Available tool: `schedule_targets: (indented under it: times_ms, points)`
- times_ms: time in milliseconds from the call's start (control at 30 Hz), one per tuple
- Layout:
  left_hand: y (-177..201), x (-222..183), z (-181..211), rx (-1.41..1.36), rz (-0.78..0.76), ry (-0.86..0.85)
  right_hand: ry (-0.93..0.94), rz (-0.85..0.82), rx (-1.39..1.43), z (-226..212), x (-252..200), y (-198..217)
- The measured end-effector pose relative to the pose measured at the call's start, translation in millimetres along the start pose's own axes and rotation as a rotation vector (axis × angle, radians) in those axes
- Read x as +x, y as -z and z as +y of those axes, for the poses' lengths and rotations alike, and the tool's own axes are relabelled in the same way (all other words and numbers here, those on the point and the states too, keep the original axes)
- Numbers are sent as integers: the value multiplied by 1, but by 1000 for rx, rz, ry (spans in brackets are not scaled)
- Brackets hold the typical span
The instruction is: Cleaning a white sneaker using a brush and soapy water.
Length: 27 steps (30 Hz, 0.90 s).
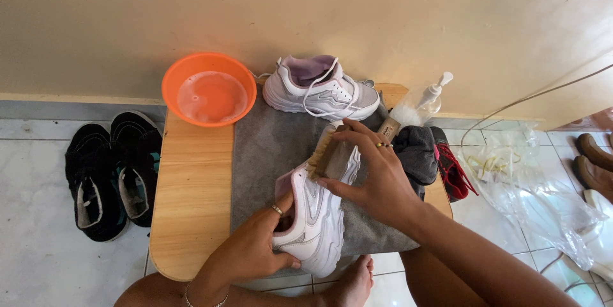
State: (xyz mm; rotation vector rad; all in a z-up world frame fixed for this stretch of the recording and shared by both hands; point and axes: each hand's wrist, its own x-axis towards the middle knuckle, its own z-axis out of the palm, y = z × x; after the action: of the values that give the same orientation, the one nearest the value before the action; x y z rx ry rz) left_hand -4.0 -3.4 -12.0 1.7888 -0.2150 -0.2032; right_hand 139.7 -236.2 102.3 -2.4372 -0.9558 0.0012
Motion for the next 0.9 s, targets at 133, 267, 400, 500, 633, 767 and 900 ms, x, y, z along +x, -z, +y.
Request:
schedule_targets:
  times_ms: [133,267,400,500,633,767,900]
  points:
    - [-2,0,-6,12,-15,68,370,-147,111,-16,-21,6]
    - [-1,1,2,20,-7,-9,178,-43,92,-10,-10,-2]
    - [1,-2,2,-7,0,59,197,-35,265,-13,-22,-4]
    - [-1,-4,-11,30,13,30,222,-166,269,-19,-27,9]
    - [-5,-5,-6,98,-13,59,-8,54,22,-1,-20,8]
    - [0,-4,5,57,0,-21,74,-284,287,-14,-28,28]
    - [-2,-3,8,89,-49,114,57,57,-159,3,-16,20]
